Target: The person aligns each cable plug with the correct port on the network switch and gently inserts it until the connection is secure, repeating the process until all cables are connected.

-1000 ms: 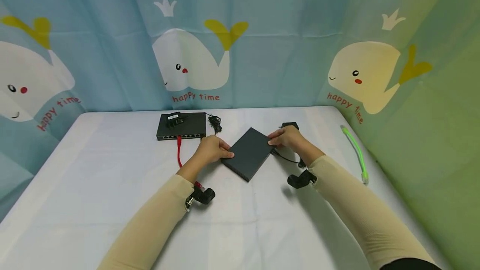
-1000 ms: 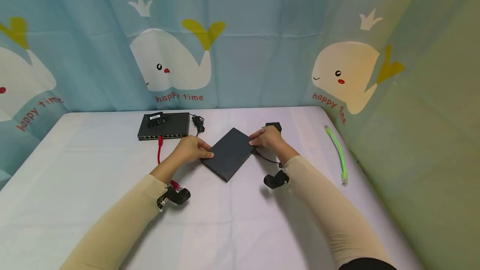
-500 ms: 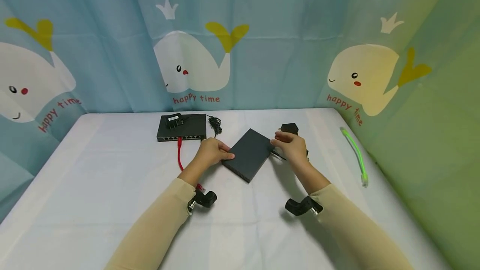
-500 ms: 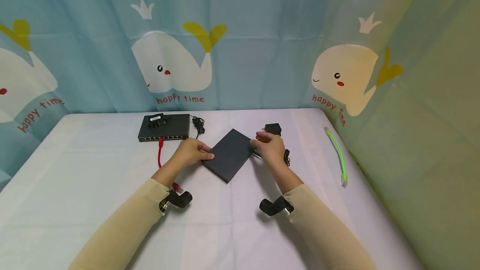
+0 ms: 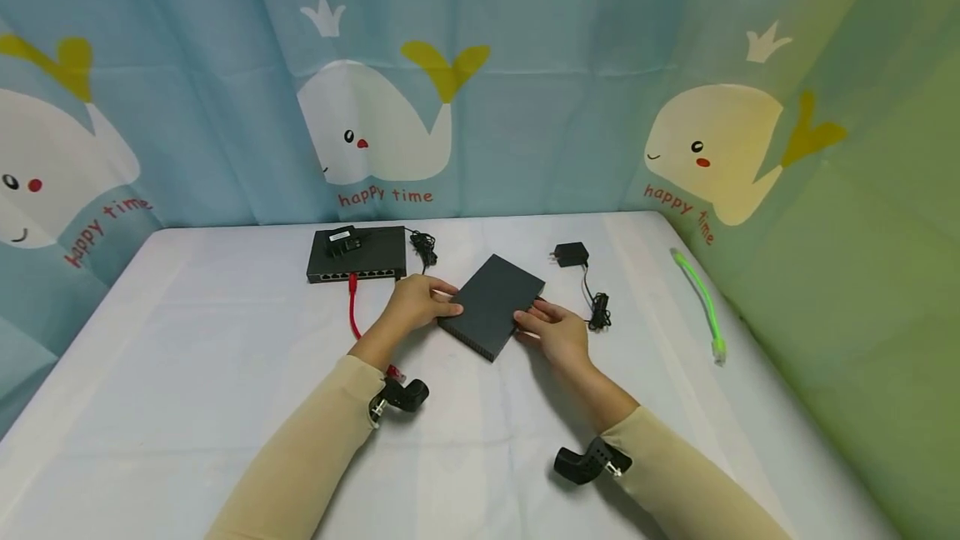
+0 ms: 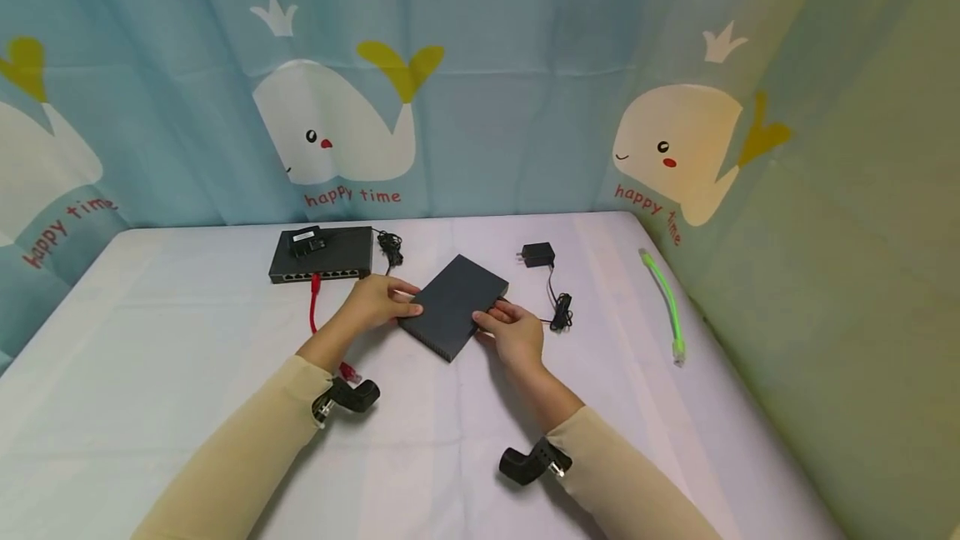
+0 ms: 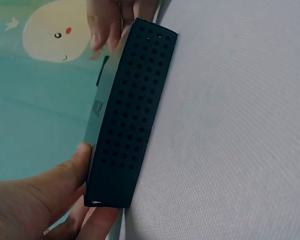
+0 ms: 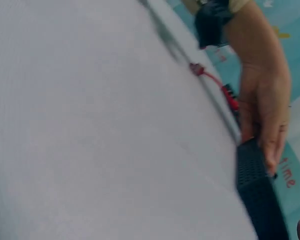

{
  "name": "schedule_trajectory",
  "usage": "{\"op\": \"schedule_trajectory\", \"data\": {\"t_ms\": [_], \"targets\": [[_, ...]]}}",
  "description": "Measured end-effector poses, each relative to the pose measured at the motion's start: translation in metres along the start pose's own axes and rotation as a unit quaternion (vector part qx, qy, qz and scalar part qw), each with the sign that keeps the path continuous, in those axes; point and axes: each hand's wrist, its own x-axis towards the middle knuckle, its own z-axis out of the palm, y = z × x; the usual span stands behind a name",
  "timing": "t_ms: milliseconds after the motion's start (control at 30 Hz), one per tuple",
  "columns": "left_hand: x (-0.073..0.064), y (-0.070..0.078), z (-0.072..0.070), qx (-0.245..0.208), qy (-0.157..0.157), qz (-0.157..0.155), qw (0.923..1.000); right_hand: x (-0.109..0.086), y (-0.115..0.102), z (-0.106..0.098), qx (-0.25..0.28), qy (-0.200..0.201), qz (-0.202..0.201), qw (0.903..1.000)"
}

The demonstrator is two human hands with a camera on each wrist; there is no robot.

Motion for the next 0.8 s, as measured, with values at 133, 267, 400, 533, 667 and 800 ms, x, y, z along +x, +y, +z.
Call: {"op": "schedule_trajectory", "data": {"t_ms": [133,267,400,533,667,800], "targets": [[0.001,-0.002,-0.001,-0.003,-0.004,-0.003,1.0000,0.004,0.006,0.009,-0.033,0.042,-0.011,0.9985],[0.001,-0.002,-0.003,0.002,-0.004,-0.001,1.0000,0.007,0.009,0.014,-0.083,0.072,-0.023,0.9937],[0.000,-0.002,-0.004,0.001,-0.007,0.001,1.0000,0.009,0.009,0.015,-0.118,0.076,-0.026,0.9898],[-0.002,-0.004,-0.003,-0.012,-0.014,0.004,0.9998,0.010,0.006,0.014,-0.122,0.068,-0.019,0.9900],[-0.006,-0.004,-0.001,-0.031,-0.018,-0.001,0.9993,0.012,0.002,0.013,-0.112,0.054,-0.014,0.9922],[-0.010,-0.003,0.002,-0.051,-0.014,-0.006,0.9986,0.014,-0.004,0.011,-0.117,0.038,-0.010,0.9924]]}}
